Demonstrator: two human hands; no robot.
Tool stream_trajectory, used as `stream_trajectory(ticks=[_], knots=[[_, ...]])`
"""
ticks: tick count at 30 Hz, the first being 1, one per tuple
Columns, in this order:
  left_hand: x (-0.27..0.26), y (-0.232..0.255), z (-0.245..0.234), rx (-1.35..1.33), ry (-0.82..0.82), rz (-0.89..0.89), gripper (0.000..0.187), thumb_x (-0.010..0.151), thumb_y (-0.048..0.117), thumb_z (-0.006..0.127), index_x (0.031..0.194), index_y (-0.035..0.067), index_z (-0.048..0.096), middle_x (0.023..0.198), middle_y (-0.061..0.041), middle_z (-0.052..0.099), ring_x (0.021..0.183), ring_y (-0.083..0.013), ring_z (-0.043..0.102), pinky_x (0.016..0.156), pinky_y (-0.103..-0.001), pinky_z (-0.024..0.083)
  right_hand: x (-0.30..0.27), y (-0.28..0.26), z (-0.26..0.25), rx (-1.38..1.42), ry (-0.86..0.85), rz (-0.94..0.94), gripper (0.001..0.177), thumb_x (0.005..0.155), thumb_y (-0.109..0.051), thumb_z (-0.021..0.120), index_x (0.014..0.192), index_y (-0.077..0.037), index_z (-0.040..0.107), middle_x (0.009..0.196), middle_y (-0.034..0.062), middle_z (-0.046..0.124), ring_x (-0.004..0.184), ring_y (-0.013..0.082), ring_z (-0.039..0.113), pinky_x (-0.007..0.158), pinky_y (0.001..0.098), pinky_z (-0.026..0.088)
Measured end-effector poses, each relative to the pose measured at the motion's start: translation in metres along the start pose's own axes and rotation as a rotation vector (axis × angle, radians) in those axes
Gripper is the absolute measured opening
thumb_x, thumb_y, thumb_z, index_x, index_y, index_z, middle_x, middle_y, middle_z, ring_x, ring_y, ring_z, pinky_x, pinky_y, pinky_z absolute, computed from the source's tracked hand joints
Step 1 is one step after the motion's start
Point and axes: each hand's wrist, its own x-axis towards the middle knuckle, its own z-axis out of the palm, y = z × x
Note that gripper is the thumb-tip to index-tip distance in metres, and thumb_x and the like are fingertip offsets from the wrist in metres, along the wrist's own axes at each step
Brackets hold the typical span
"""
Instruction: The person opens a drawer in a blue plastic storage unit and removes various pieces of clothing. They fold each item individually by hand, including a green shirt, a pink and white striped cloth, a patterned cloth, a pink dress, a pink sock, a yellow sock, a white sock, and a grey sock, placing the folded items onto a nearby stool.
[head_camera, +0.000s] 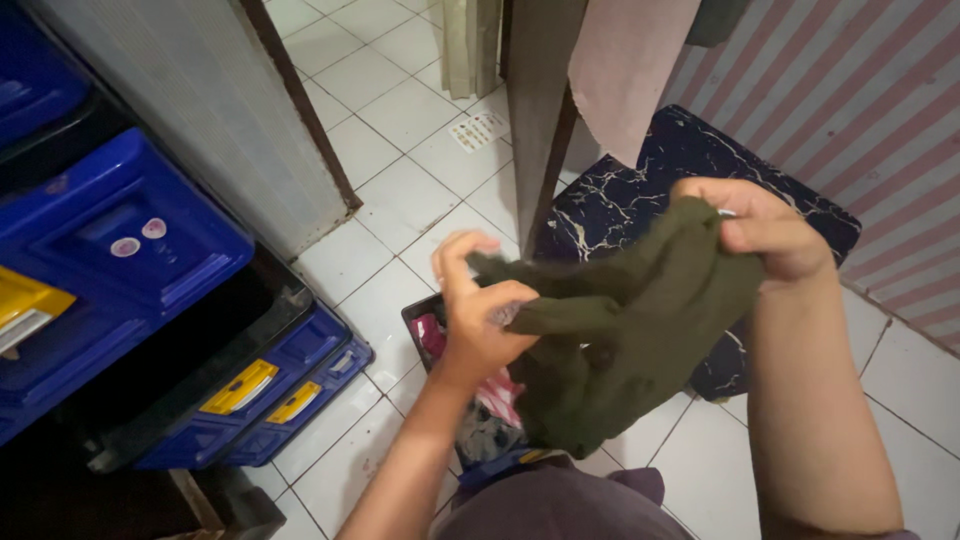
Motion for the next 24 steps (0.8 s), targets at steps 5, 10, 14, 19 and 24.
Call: stream_trajectory(ticks=[5,10,14,19,24], knots=[[-0.025,-0.025,0.019,-0.182,-0.68,-0.502,0.03,0.096,0.029,0.079,0.09,0.0,0.071,0.105,-0.013,0.072,0.097,-0.0208,0.068,0.091,-0.035,0.052,0.022,0.004,0.022,0.11,0.127,-0.103,0.037,0.098,-0.014,0.073,0.124,0.006,0.057,0.117,0.0191,0.068,0.105,0.0247,0.07,0.09,0.0353,0.057],[-0.038,-0.067,-0.003,-0.342,-0.445,-0.544,0.023,0.095,0.019,0.072,0.097,-0.004,0.071,0.094,-0.006,0.069,0.084,-0.0097,0.063,0.075,-0.025,0.052,0.018,-0.012,0.035,-0.186,0.421,-0.253,0.032,0.102,-0.016,0.075,0.122,0.003,0.059,0.115,0.0144,0.069,0.104,0.0207,0.07,0.092,0.0334,0.058],[-0.035,-0.083,-0.056,-0.34,-0.207,-0.558,0.017,0.089,0.007,0.077,0.094,-0.007,0.069,0.097,-0.004,0.065,0.089,-0.0106,0.059,0.08,-0.024,0.049,0.014,-0.017,0.045,-0.835,0.583,-0.239,0.022,0.105,-0.014,0.071,0.115,0.0,0.059,0.106,0.0079,0.067,0.092,0.011,0.065,0.083,0.0293,0.056],[-0.019,-0.086,-0.115,-0.423,-0.085,-0.683,0.022,0.091,0.002,0.064,0.112,-0.002,0.071,0.108,-0.002,0.072,0.099,-0.0104,0.065,0.089,-0.025,0.052,0.023,-0.013,0.071,-1.392,0.594,-0.137,0.02,0.105,-0.016,0.063,0.117,-0.001,0.058,0.099,0.0031,0.065,0.092,0.0083,0.06,0.079,0.0264,0.051],[0.006,-0.094,-0.126,-0.338,-0.058,-0.604,0.028,0.095,0.0,0.047,0.114,0.0,0.068,0.106,-0.003,0.071,0.1,-0.012,0.064,0.09,-0.025,0.051,0.027,0.003,0.085,-1.014,0.404,-0.019,0.019,0.101,-0.019,0.061,0.111,-0.004,0.06,0.098,-0.0012,0.065,0.091,0.0062,0.06,0.077,0.0239,0.052]])
